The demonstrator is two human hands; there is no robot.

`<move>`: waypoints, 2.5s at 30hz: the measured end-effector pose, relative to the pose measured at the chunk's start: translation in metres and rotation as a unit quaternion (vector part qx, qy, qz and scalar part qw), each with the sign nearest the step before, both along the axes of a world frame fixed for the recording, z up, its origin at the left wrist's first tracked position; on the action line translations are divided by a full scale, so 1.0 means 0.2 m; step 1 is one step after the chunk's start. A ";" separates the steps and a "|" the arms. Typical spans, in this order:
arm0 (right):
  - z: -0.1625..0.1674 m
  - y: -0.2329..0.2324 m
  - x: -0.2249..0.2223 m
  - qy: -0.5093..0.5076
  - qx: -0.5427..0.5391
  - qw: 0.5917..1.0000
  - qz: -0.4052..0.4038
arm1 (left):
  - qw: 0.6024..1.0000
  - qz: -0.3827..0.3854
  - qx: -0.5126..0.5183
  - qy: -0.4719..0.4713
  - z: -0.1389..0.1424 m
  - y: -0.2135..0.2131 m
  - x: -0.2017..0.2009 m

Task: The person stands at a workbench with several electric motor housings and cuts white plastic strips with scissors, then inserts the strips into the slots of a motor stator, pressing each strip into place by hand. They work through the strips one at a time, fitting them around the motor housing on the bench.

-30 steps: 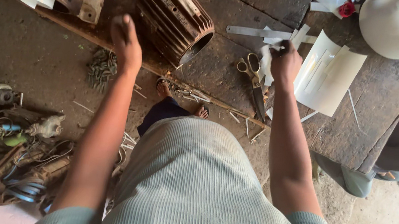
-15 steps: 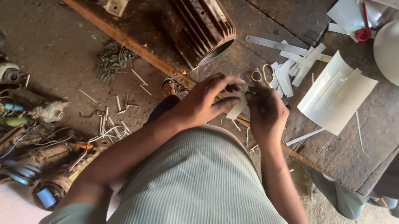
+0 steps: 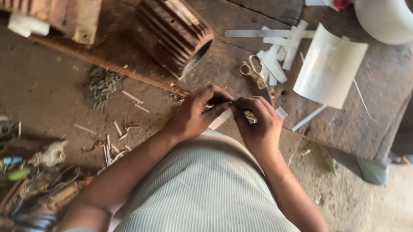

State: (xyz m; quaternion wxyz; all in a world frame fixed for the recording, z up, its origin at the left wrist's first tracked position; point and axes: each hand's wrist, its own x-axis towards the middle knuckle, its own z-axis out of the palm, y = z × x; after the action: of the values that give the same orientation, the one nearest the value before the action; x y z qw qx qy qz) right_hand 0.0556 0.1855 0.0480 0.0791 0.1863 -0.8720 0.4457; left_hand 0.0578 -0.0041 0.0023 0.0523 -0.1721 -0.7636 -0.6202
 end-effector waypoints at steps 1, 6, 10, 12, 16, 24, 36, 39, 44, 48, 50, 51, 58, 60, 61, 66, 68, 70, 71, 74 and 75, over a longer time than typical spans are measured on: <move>0.00 0.00 0.00 -0.013 -0.002 1.000 -0.003 | 1.000 0.009 -0.024 0.009 0.00 0.00 0.00; 0.02 -0.02 -0.03 -0.101 -0.080 0.991 0.019 | 0.995 0.028 -0.050 0.076 0.02 -0.02 -0.02; 0.05 -0.09 -0.04 -0.073 -0.085 0.993 0.029 | 0.996 0.043 -0.016 0.072 0.03 -0.05 -0.03; 0.06 -0.13 -0.03 -0.013 -0.027 1.000 0.003 | 0.997 0.044 -0.003 0.062 0.03 -0.07 -0.04; 0.09 -0.18 -0.01 -0.048 -0.038 0.998 -0.019 | 0.998 0.008 0.043 0.038 0.03 -0.10 -0.05; 0.12 -0.22 0.00 -0.082 -0.049 0.994 -0.049 | 1.000 0.006 0.002 0.026 0.03 -0.14 -0.07; 0.08 -0.37 0.03 -0.057 -0.061 0.995 -0.053 | 0.997 0.031 0.035 0.068 -0.01 -0.25 -0.07; 0.05 -0.40 0.04 -0.013 -0.019 0.999 -0.040 | 0.997 0.030 0.055 0.041 -0.02 -0.28 -0.06; -0.04 -0.44 0.01 -0.031 -0.066 0.992 -0.101 | 0.988 -0.031 0.132 -0.073 -0.06 -0.29 -0.09; -0.07 -0.42 -0.01 -0.071 -0.159 0.982 -0.080 | 0.996 -0.029 0.072 -0.048 -0.03 -0.31 -0.12; -0.06 -0.40 -0.01 -0.066 -0.107 0.988 -0.092 | 0.998 -0.038 0.043 0.000 0.00 -0.32 -0.14; -0.05 -0.39 -0.02 -0.066 -0.081 0.990 -0.100 | 0.998 -0.048 0.048 0.007 0.01 -0.33 -0.15; 0.00 -0.33 0.01 -0.114 -0.096 0.985 -0.087 | 0.998 -0.051 -0.013 -0.037 0.03 -0.30 -0.19; 0.00 -0.32 0.01 -0.103 -0.101 0.985 -0.096 | 0.999 -0.040 -0.028 0.003 0.01 -0.27 -0.18; 0.00 -0.31 0.01 -0.092 -0.093 0.987 -0.094 | 0.998 -0.034 -0.035 0.025 0.00 -0.27 -0.17; -0.02 -0.28 0.00 -0.044 -0.033 0.993 -0.108 | 0.993 -0.110 -0.037 0.036 -0.07 -0.26 -0.16; -0.03 -0.26 -0.01 -0.075 -0.031 0.992 -0.095 | 0.989 -0.134 -0.056 -0.003 -0.10 -0.26 -0.16; -0.05 -0.25 -0.01 -0.111 -0.051 0.990 -0.069 | 0.987 -0.129 -0.082 -0.054 -0.13 -0.27 -0.15; -0.06 -0.24 0.00 -0.131 -0.071 0.987 -0.052 | 0.991 -0.109 -0.035 -0.069 -0.14 -0.28 -0.15; -0.08 -0.22 0.01 -0.154 -0.100 0.979 -0.088 | 0.990 -0.083 0.010 -0.111 -0.13 -0.32 -0.15; -0.09 -0.22 0.01 -0.156 -0.105 0.975 -0.114 | 0.987 -0.095 -0.039 -0.124 -0.12 -0.33 -0.14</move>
State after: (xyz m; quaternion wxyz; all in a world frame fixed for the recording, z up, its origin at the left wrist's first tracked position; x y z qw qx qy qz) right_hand 0.0580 0.1416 0.0304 0.0116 0.0043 -0.8372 0.5468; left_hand 0.0291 -0.0704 -0.0208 -0.1086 -0.1680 -0.7676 -0.6089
